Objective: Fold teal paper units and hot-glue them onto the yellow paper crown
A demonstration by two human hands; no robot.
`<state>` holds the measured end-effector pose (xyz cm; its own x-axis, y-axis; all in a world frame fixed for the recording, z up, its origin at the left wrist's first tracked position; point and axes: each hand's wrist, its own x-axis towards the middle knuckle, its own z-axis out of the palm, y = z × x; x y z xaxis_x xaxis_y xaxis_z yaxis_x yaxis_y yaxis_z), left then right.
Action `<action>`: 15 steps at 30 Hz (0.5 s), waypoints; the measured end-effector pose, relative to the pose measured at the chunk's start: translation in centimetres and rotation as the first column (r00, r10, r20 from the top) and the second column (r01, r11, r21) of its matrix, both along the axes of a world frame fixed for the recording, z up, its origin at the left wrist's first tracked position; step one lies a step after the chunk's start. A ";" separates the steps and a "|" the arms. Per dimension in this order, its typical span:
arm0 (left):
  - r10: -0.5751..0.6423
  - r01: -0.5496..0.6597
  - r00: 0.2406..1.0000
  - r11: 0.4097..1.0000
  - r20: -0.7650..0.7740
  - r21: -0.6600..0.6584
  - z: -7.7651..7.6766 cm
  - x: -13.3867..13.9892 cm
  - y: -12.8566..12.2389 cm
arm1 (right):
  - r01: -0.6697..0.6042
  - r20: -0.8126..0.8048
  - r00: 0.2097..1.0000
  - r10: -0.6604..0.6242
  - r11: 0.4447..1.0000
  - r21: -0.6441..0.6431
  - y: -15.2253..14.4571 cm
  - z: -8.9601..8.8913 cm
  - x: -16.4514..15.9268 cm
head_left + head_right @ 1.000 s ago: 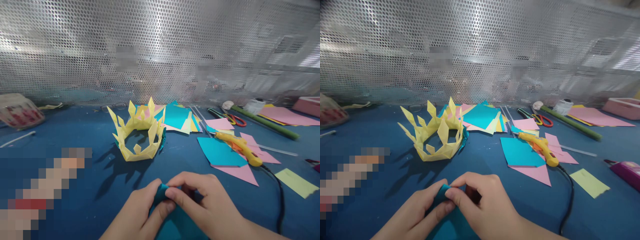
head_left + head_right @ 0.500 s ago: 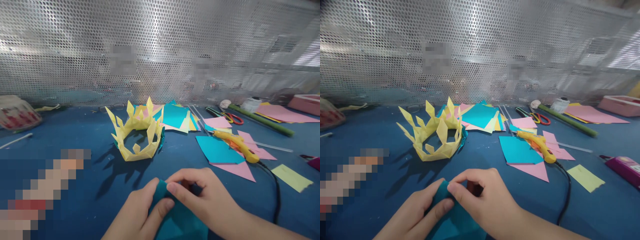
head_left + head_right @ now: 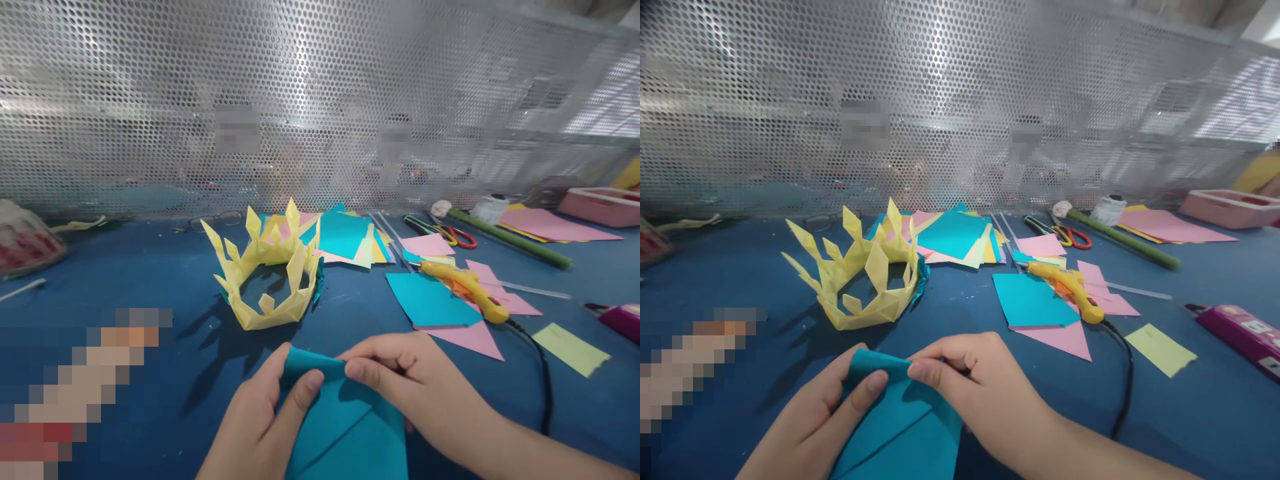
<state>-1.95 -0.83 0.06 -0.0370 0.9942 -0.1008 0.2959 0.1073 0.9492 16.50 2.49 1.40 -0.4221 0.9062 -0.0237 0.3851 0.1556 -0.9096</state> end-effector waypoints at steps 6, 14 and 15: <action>0.006 -0.006 1.000 1.000 0.012 -0.030 0.0 -0.3 0.1 | 0.030 -0.021 0.999 -0.028 0.994 0.106 0.4 0.1 0.8; 0.088 -0.088 0.996 0.996 -0.024 -0.006 -0.3 -0.6 0.0 | 0.005 -0.039 0.999 0.003 0.974 0.225 0.2 0.5 1.1; 0.117 -0.117 0.993 0.993 -0.025 -0.004 -0.3 -0.5 -0.2 | 0.002 -0.055 0.998 0.012 0.971 0.239 0.1 0.6 1.1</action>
